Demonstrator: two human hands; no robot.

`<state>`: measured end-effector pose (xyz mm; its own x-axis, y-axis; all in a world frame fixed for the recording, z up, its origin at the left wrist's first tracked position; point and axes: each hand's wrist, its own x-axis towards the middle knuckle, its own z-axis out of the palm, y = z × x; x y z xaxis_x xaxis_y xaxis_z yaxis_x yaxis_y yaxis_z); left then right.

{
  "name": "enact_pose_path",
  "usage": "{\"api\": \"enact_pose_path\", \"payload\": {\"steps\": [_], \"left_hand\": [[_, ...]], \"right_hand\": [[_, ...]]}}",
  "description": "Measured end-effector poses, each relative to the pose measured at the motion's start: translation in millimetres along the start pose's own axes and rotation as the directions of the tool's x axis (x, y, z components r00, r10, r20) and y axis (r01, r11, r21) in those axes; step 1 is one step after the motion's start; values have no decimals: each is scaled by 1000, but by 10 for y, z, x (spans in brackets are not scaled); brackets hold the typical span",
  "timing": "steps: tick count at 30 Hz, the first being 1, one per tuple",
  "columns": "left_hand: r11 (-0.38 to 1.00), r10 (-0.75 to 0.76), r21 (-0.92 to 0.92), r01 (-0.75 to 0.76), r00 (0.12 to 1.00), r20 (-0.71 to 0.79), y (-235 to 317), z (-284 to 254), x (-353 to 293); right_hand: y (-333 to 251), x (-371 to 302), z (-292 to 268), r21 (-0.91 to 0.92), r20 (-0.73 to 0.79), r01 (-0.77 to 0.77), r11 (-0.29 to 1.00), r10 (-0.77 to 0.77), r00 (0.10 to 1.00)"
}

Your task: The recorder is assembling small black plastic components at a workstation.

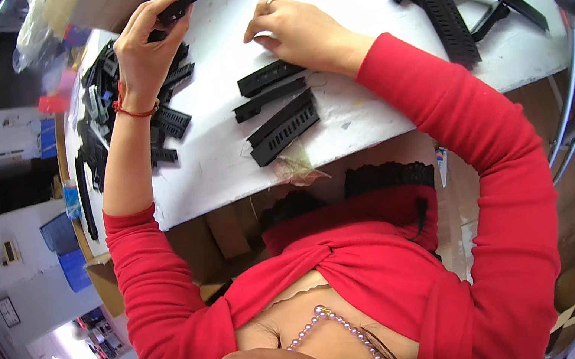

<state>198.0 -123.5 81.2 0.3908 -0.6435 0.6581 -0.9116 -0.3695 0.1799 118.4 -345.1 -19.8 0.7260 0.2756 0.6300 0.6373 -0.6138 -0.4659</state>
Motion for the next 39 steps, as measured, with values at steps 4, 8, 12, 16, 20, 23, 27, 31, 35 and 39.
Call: {"api": "enact_pose_path", "payload": {"steps": [4, 8, 12, 16, 20, 23, 27, 31, 35, 39], "left_hand": [[961, -34, 271, 53, 997, -75, -27, -453, -208], [744, -251, 579, 333, 943, -219, -932, -1241, -934], [622, -271, 720, 306, 948, -168, -937, -1015, -863], [884, -254, 396, 249, 966, -40, -452, -79, -129], [945, -295, 160, 284, 954, 48, -466, 882, 384], [904, -424, 114, 412, 896, 131, -347, 1382, 740], [908, -418, 90, 408, 875, 244, -482, 1651, 855], [446, -520, -521, 728, 684, 511, -744, 1302, 726], [207, -444, -653, 729, 665, 601, -738, 800, 435], [188, -464, -663, 725, 660, 590, -564, 176, 97]], "right_hand": [[36, -35, -71, 8, 38, -86, 996, 86, 996], [-18, 32, 12, -8, -17, -57, 998, 57, 998], [-44, 8, -13, -17, 41, -79, 997, 80, 996], [-22, -12, -62, -60, 39, -71, 996, 74, 997], [-1, -12, -58, -13, 58, -91, 996, 91, 994], [44, -30, -15, -46, 47, -60, 997, 63, 997], [33, -46, -2, -64, 43, -29, 998, 31, 999], [-6, -55, -18, -45, 77, -52, 998, 56, 995], [37, -53, -10, -29, 91, -65, 997, 67, 994], [66, -34, 13, 2, 45, -38, 999, 38, 998]]}}
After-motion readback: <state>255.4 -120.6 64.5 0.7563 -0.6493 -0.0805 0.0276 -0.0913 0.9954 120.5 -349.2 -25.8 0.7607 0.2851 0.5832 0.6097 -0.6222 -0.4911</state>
